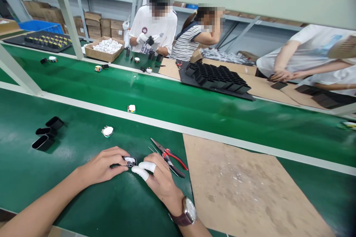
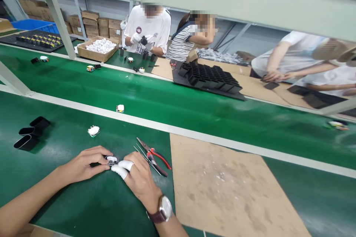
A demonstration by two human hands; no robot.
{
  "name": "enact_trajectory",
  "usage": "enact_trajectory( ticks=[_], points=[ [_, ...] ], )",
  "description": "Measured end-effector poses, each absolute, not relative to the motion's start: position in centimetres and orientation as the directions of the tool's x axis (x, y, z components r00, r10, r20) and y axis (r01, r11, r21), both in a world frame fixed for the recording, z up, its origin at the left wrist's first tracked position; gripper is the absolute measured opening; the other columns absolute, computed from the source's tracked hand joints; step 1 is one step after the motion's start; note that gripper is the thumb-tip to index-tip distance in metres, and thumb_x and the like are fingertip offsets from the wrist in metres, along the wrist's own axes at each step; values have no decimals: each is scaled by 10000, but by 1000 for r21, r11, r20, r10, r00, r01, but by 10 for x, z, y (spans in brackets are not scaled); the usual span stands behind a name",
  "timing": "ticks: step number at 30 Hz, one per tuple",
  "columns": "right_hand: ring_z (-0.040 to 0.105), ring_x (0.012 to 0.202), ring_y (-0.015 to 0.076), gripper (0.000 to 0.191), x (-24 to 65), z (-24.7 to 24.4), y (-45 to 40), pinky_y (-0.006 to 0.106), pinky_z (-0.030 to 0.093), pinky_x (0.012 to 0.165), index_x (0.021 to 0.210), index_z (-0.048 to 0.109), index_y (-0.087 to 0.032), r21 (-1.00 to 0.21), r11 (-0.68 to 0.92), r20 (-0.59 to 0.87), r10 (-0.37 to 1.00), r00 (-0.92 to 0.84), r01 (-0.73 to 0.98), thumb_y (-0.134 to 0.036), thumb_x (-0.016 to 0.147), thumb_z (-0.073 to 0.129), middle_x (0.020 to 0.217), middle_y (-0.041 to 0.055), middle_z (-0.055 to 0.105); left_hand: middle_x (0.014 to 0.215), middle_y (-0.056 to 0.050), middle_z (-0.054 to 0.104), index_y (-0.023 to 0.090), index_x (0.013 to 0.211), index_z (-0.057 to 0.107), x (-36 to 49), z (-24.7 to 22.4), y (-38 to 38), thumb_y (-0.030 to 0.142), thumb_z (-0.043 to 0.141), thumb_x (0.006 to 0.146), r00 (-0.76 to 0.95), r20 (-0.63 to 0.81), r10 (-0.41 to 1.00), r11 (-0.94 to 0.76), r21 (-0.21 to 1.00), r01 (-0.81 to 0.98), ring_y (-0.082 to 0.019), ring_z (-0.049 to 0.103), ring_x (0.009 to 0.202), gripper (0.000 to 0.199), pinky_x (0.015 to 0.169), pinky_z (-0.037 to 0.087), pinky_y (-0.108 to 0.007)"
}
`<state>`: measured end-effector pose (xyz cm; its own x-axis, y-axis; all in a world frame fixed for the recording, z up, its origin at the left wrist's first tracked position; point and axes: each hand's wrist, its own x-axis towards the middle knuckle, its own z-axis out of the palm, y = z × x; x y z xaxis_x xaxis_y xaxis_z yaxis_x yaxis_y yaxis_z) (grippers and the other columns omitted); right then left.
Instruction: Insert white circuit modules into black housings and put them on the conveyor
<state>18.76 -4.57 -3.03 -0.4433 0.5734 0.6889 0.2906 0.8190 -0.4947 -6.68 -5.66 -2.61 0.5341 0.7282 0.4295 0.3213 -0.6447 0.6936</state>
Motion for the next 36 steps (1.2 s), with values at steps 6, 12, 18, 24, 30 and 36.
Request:
enact_trajectory(
  ticks=[6,12,18,24,30,36],
  points=[
    [581,844,204,271,187,-29,-47,369,505,747,1211,634,-215,-513,813,655,579,-485,278,-48,998,639,957,62,668,1171,-92,761,198,982,673,-66,-25,-57,160,704,1003,529,428,733,-641,694,328,-209,720,1036,53,885,570,-324],
    [588,817,199,194,184,-27,-48,356,496,724,1111,627,-227,-510,805,649,591,-479,303,-77,995,667,911,44,654,1173,-88,762,202,984,675,-67,-27,-58,172,696,1009,527,419,739,-635,695,338,-206,720,1039,45,897,570,-320],
    [599,817,195,184,185,-31,-46,346,508,716,1065,577,-226,-517,786,647,618,-446,340,-110,986,696,917,45,636,1204,-89,755,207,1022,675,-69,-29,-59,200,708,1004,529,397,750,-626,683,375,-209,722,1069,38,910,573,-318],
    [597,810,198,199,186,-26,-46,351,516,716,1086,563,-228,-414,834,718,545,-433,364,-100,990,682,901,45,646,1187,-104,758,208,1048,677,-69,-30,-59,206,713,999,527,425,736,-652,655,382,-224,732,1070,61,900,589,-332],
    [599,816,203,161,190,-23,-45,359,505,729,1056,585,-221,-370,851,728,516,-452,373,-98,998,670,880,43,657,1234,-127,743,205,1136,676,-69,-31,-58,178,752,972,523,468,712,-686,622,378,-229,739,1094,183,926,605,-336],
    [626,952,238,223,194,-22,-45,396,558,798,1263,615,-181,-375,835,616,549,-565,402,-236,1049,642,1078,116,690,1215,-137,739,193,1132,689,-68,-31,-57,162,788,942,506,529,681,-725,584,365,-237,745,1072,217,913,616,-342]
  ],
)
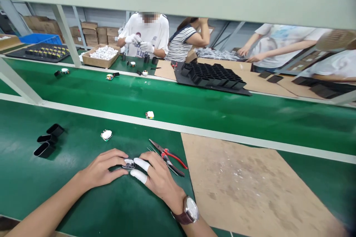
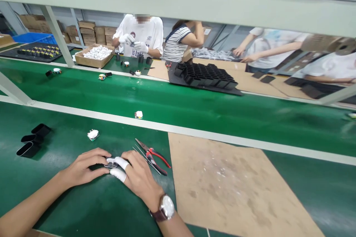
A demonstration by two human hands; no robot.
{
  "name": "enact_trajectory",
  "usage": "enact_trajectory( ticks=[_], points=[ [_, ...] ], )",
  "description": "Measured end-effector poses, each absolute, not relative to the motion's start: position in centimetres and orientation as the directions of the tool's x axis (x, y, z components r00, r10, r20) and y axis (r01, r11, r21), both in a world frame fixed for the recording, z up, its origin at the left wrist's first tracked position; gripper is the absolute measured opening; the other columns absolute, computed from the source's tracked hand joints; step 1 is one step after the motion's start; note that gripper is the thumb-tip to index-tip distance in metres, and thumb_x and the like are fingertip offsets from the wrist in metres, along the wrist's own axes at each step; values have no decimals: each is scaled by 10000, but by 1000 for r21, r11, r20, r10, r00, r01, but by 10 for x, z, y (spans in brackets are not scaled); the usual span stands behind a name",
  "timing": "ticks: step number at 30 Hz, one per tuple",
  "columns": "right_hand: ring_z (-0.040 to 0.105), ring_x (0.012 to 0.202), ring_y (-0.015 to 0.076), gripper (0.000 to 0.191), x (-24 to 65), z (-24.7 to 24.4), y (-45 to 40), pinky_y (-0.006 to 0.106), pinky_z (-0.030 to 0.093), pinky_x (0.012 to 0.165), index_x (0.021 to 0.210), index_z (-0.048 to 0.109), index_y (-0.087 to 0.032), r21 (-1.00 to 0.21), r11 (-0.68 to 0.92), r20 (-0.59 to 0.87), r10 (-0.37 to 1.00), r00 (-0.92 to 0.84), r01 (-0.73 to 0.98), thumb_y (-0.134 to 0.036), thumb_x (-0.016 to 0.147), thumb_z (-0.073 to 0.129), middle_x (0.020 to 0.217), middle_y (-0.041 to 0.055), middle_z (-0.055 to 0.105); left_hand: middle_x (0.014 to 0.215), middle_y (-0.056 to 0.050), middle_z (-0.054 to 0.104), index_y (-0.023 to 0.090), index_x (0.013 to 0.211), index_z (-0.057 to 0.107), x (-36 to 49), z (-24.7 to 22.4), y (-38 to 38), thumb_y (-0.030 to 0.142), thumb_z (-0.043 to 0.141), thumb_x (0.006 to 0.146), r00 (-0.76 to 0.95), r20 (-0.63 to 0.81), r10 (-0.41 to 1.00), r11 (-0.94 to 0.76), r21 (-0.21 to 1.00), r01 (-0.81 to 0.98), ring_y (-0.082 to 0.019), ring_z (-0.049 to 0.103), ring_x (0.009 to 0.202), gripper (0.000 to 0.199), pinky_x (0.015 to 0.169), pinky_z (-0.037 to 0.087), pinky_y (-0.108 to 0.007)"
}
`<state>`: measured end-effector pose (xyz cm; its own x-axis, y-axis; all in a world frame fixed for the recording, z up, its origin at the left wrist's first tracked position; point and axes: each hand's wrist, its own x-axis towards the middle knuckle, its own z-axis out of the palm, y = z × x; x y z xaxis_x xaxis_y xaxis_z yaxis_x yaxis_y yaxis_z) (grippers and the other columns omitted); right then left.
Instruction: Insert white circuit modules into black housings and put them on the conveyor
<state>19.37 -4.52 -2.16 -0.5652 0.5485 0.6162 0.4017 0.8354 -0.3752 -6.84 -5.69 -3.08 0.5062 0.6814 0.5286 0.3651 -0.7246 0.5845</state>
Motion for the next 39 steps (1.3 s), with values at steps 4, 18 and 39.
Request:
enact_trajectory(
  ticks=[4,18,39],
  points=[
    [626,1105,285,271,190,-22,-47,457,585,904,1294,625,-171,-372,819,537,574,-618,437,-319,1066,614,1220,150,671,1215,-130,734,204,1096,699,-67,-28,-55,114,732,970,530,523,667,-735,576,356,-227,739,1059,158,887,614,-335],
    [616,857,202,146,189,-34,-45,354,530,772,1161,652,-168,-255,842,644,514,-566,475,-227,1085,542,1018,82,703,1169,-92,756,219,946,655,-67,0,-5,226,647,1003,448,523,725,-669,379,640,-198,742,1025,58,902,594,-314],
    [548,903,217,139,187,-35,-47,373,493,800,848,667,-190,-6,858,414,470,-780,514,-267,961,693,960,50,676,1409,-122,680,234,1270,725,65,-16,146,309,740,903,558,372,742,-661,269,700,-331,608,1339,375,1165,492,-504]
  ],
)
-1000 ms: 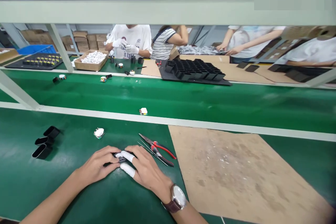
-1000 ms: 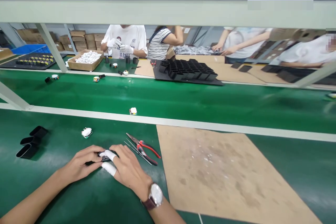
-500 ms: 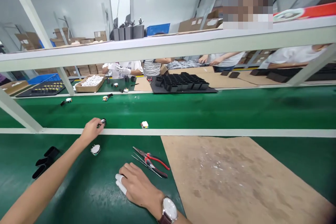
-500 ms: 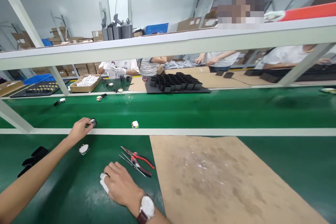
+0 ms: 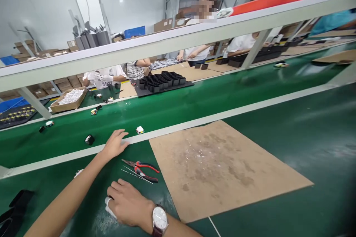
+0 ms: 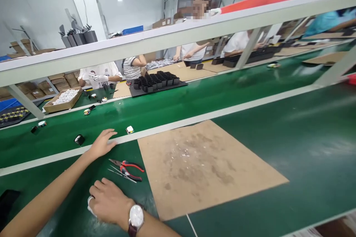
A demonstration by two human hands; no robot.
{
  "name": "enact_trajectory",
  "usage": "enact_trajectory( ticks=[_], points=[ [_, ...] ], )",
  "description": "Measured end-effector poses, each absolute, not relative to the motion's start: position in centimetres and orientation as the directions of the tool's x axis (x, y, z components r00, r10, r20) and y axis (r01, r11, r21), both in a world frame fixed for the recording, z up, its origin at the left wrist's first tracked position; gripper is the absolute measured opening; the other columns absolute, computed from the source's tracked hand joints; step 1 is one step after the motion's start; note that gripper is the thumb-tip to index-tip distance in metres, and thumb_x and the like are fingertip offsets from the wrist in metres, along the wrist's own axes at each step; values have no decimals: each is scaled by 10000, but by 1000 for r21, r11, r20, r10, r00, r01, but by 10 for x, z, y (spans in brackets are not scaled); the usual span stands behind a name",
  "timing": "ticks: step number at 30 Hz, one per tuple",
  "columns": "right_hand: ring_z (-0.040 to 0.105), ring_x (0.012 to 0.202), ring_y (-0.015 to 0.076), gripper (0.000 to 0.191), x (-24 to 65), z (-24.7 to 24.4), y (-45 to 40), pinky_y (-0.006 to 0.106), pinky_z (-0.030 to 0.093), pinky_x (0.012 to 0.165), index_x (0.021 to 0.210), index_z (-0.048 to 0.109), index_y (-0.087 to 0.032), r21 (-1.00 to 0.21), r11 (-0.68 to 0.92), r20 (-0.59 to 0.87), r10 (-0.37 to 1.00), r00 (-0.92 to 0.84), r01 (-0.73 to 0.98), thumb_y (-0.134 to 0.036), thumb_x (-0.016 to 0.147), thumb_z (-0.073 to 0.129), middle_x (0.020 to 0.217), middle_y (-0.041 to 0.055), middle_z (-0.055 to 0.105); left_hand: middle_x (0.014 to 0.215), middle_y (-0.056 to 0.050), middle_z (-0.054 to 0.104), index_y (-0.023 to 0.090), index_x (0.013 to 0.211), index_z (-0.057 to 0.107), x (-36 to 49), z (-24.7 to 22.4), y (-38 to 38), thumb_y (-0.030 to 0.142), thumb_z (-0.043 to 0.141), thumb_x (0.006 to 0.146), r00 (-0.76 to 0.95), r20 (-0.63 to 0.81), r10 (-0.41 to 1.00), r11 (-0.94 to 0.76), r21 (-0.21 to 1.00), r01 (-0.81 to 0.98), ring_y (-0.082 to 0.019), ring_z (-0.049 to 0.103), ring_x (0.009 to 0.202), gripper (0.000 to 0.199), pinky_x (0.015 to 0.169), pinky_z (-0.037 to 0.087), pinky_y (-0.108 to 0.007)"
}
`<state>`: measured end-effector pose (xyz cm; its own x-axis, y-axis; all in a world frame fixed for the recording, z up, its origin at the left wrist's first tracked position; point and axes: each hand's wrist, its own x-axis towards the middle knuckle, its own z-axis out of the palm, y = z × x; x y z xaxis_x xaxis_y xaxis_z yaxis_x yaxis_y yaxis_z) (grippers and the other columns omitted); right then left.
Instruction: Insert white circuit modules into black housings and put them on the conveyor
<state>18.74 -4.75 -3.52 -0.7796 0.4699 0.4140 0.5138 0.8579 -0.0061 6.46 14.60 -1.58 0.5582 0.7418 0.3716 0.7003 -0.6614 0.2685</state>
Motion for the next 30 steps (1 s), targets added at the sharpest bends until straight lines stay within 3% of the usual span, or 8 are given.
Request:
enact_trajectory(
  ticks=[5,11,18,25,27,30],
  points=[
    [554,881,206,174,188,-43,-44,370,477,758,843,655,-184,-18,861,438,463,-770,508,-307,955,705,953,31,661,1444,-169,667,177,1413,649,155,-28,171,253,752,894,609,337,718,-696,326,640,-350,630,1326,534,1142,505,-506],
    [568,893,196,214,194,-46,-39,358,475,748,820,649,-186,-48,861,437,474,-764,507,-329,972,696,970,26,671,1219,-165,765,150,1276,715,187,-26,182,207,658,944,549,370,750,-661,384,645,-329,697,1136,342,1055,542,-502],
    [569,833,194,259,200,-38,-34,351,424,717,820,651,-188,-54,838,516,490,-703,544,-288,1052,593,863,31,651,1174,-117,757,187,1347,650,95,8,131,359,670,942,433,395,810,-583,466,665,-240,720,947,441,814,603,-370],
    [527,763,192,221,201,-32,-33,375,367,681,817,617,-179,-89,809,769,426,-476,581,-215,1034,646,863,48,659,1107,-76,748,235,1378,626,-28,6,14,316,671,954,456,236,858,-510,498,701,-231,712,941,434,869,611,-396],
    [537,766,190,223,201,-28,-34,374,375,685,826,611,-174,-130,824,804,413,-428,552,-208,1045,637,866,52,668,1156,-76,744,263,1411,611,-44,0,-13,283,678,960,497,181,849,-514,504,694,-246,711,1020,456,923,608,-416],
    [554,783,189,185,200,-22,-38,367,395,704,876,611,-176,-171,851,823,400,-402,497,-207,1058,627,874,55,679,1313,-96,709,288,1413,627,-53,2,-38,295,698,976,500,210,840,-530,514,675,-288,664,1212,442,1062,554,-471]
  ],
)
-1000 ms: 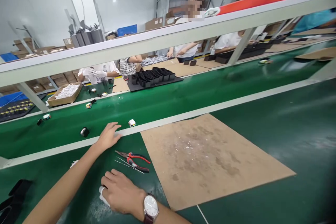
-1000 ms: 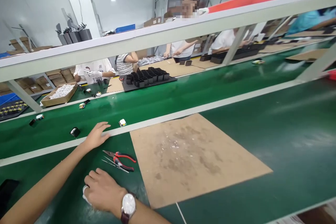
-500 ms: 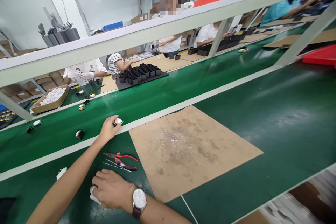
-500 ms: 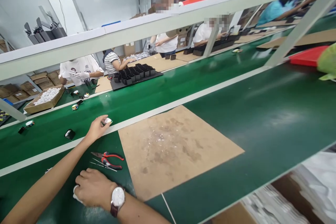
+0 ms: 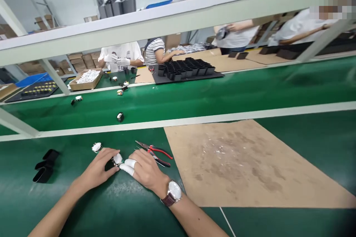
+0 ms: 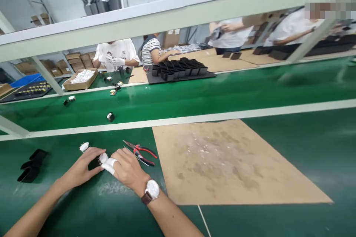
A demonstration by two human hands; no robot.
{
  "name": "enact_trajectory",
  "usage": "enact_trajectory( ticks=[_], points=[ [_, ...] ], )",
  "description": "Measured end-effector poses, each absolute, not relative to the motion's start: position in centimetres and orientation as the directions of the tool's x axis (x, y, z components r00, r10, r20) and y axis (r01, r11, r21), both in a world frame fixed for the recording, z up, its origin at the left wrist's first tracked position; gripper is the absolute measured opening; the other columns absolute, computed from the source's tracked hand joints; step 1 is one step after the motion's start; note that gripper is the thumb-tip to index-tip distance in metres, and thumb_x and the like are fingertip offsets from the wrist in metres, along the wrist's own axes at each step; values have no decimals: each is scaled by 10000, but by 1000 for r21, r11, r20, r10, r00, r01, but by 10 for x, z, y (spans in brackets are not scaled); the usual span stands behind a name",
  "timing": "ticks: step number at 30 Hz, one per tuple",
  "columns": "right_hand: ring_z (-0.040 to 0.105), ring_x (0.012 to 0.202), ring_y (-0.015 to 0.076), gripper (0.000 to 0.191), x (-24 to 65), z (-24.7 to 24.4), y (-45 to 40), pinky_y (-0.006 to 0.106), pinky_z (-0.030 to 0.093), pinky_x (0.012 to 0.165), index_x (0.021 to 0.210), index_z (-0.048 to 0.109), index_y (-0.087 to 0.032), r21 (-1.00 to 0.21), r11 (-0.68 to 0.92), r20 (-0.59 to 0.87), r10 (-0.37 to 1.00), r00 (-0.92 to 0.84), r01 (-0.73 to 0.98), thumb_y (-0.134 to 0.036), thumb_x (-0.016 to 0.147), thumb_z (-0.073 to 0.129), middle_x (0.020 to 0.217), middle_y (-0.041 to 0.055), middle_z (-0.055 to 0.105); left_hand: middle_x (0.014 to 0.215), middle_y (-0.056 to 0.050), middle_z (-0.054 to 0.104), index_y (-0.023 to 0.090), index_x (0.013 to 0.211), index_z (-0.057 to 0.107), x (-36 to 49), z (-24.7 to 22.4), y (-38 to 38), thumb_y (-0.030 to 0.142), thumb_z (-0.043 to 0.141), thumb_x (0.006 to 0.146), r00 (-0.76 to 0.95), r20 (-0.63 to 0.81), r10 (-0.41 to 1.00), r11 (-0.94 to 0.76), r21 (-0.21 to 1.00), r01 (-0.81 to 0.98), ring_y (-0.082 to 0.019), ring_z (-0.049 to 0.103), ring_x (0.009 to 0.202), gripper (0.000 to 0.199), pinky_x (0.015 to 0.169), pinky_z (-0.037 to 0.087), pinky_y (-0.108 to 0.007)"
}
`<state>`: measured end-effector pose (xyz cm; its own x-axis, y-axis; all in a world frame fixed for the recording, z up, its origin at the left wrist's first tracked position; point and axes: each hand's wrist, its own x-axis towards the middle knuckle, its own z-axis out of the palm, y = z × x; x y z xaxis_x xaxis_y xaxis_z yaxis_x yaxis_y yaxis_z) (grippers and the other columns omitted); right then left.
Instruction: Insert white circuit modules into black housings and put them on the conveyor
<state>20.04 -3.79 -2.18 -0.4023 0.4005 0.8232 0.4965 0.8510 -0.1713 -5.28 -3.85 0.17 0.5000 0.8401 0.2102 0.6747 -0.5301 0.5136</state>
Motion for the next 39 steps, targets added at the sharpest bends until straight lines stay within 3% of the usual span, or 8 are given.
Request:
enact_trajectory(
  ticks=[2,5,10,15,20,28,34,39],
  points=[
    [551,777,191,145,200,-19,-40,364,401,703,912,615,-175,-179,869,827,387,-408,461,-199,1054,630,864,56,676,1329,-103,701,286,1374,661,-53,10,-49,309,666,1015,476,247,844,-524,570,633,-283,651,1241,360,1084,534,-461],
    [537,770,198,127,199,-18,-42,367,407,703,917,614,-168,-166,890,828,359,-431,424,-176,1043,629,848,60,665,1226,-87,732,275,1272,726,-48,26,-62,298,598,1069,477,214,852,-470,712,521,-231,689,1130,241,993,554,-369],
    [540,807,217,183,200,-22,-42,385,418,733,882,617,-174,-114,905,810,324,-490,411,-144,1052,555,893,85,663,1073,-65,746,248,1142,788,-34,39,-75,308,590,1083,493,142,858,-376,827,418,-193,684,999,215,886,524,-298],
    [550,858,226,246,201,-23,-43,397,431,776,815,612,-177,-80,915,793,299,-531,395,-35,991,515,929,99,665,961,-58,725,222,1043,803,-31,36,-74,320,618,1067,482,131,866,-363,828,427,-182,656,895,211,802,494,-283],
    [526,867,234,332,202,-21,-43,406,431,777,754,603,-196,-50,916,776,287,-561,399,-60,1011,441,912,103,657,959,-47,733,232,1026,788,-30,40,-70,277,640,1046,530,121,839,-406,788,463,-177,650,896,156,794,478,-278],
    [522,867,229,338,201,-21,-43,403,447,785,739,588,-196,-34,910,793,276,-542,414,-61,1010,438,927,104,660,836,-18,620,197,828,615,-13,34,-77,151,564,993,429,229,874,-435,761,481,-160,570,798,179,749,454,-263],
    [553,883,226,201,203,-24,-43,401,457,796,869,623,-185,-83,897,789,326,-522,435,-82,1017,536,947,99,671,855,-22,596,194,851,611,-14,25,-80,300,550,1053,254,189,949,-280,875,395,-157,566,776,236,730,471,-258],
    [573,881,233,142,203,-24,-44,401,456,802,917,621,-180,-98,894,786,339,-517,437,-69,996,581,947,100,671,911,-41,636,196,905,676,-19,26,-82,335,584,1060,289,183,939,-294,866,404,-173,606,844,227,793,491,-284]
  ],
)
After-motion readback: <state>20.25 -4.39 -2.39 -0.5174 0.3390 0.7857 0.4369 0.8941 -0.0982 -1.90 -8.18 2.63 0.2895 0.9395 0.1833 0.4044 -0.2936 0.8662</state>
